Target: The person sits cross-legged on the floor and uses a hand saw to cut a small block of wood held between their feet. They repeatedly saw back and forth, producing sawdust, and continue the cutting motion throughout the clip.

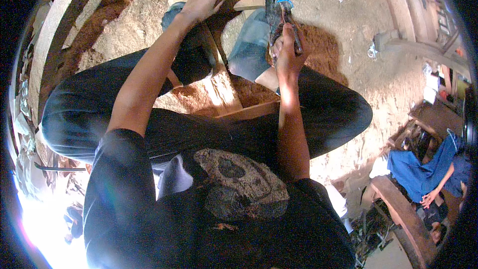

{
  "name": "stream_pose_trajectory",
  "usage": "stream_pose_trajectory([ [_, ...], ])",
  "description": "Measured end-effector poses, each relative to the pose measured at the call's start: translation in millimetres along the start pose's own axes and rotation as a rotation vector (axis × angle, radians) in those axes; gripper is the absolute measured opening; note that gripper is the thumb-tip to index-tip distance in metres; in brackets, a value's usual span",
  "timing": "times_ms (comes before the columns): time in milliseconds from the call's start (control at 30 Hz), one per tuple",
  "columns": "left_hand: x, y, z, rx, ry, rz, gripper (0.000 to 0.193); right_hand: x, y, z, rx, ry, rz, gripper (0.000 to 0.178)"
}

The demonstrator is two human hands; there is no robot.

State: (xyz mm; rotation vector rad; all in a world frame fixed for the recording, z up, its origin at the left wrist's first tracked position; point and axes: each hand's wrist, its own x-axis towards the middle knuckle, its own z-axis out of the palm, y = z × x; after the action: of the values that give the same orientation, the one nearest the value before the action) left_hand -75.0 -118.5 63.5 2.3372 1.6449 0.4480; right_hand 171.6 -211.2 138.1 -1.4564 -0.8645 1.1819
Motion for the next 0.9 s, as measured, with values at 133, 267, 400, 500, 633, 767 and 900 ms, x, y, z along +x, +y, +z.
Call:
stream_pose_trajectory([
  [133,-2,-8,7,-0.012,0.072,0.045,0.038,-2,-5,7,0.012,-0.014,-0.016,0.027],
  [267,-2,-8,7,0.002,0.076,0.045,0.038,1,2,4,-0.024,-0.045,-0.099,0.023],
  [400,-2,-6,4,-0.003,-0.004,-0.006,0.038,0,8,8,-0.084,-0.084,-0.099,0.021],
  [500,0,2,0,-0.041,-0.045,-0.065,0.037,-6,0,13,-0.133,-0.098,-0.13,0.019],
  [633,6,-9,12,-0.009,-0.023,0.014,0.035,-4,10,14,-0.177,-0.164,-0.11,0.028],
  [767,17,-28,32,0.06,-0.03,0.055,0.034,-2,20,20,-0.145,-0.207,-0.107,0.028],
  [900,21,-22,37,0.016,-0.103,-0.035,0.035,-1,21,23,-0.157,-0.206,-0.116,0.026],
])
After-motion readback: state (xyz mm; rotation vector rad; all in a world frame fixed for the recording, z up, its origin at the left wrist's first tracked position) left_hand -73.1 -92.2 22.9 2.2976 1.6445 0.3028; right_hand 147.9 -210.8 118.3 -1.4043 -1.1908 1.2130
